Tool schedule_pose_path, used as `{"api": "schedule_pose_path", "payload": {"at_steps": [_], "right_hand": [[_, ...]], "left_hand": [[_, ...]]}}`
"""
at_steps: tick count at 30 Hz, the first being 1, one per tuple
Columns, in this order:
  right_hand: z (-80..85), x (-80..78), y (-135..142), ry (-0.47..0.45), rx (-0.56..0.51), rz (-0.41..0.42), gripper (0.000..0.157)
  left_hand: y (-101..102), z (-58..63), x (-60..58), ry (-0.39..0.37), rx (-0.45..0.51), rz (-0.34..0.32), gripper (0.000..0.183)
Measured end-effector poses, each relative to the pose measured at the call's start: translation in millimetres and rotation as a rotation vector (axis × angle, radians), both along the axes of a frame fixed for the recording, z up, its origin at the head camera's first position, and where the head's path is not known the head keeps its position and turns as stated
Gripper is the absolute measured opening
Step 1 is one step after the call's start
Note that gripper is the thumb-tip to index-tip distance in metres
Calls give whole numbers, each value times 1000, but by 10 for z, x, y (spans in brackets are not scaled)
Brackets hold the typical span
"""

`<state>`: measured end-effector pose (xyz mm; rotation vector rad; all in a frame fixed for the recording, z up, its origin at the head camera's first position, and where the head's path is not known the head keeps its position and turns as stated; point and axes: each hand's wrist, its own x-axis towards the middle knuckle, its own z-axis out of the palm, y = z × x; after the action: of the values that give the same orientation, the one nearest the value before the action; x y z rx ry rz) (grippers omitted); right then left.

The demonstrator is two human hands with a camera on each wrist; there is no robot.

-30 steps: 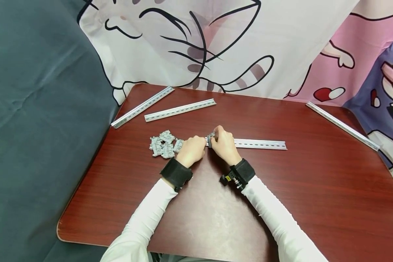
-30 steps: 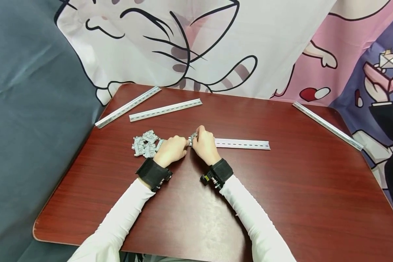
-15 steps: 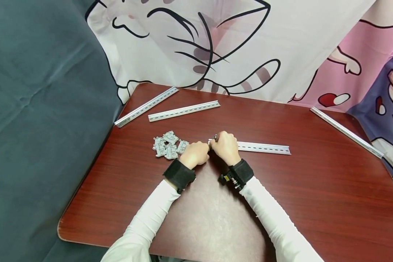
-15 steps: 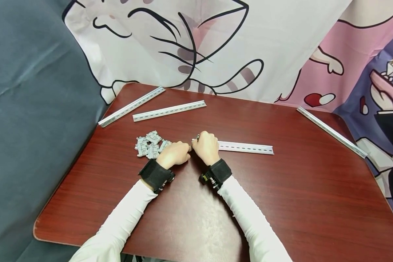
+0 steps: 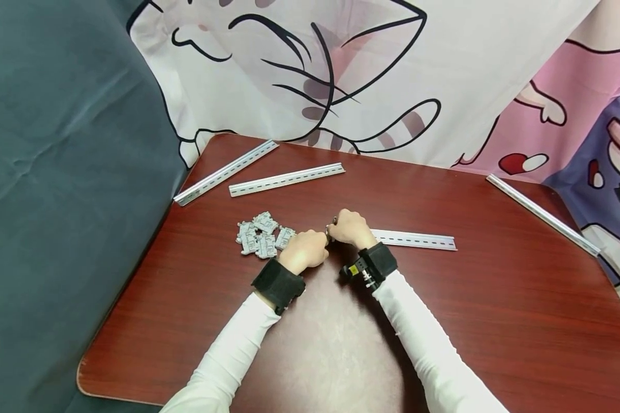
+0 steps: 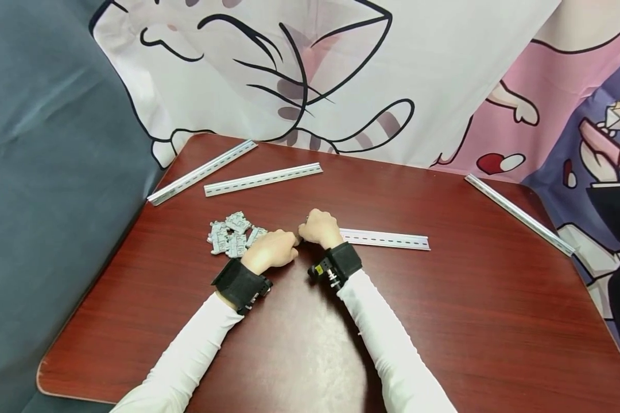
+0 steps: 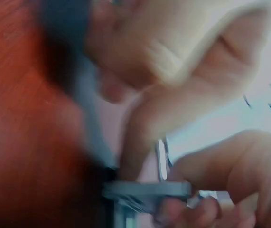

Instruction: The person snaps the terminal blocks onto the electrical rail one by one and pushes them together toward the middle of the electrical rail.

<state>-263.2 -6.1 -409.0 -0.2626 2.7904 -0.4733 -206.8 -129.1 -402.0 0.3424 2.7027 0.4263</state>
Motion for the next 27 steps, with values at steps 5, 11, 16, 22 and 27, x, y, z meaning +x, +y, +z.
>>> {"api": "schedule_pose_path", "payload": {"at_steps": [5,11,16,22,27], "right_hand": [[-77,82,12,51,-20,-36,33],[-93,106,77,54,-36,-82,27],[-60,113,86,50,-27,-111,27],[-8,116,92,77,-61,-84,34],[72,115,161,82,-139,-15,51]], "left_hand": [[0,-17,22,-1,6,-19,13],[-117,52,-12,193,29,55,18],[-241,108,-48,329,16,247,12],[-251,135,-28,257,-80,364,25],[-208,114,6,227,-145,398,19]]}}
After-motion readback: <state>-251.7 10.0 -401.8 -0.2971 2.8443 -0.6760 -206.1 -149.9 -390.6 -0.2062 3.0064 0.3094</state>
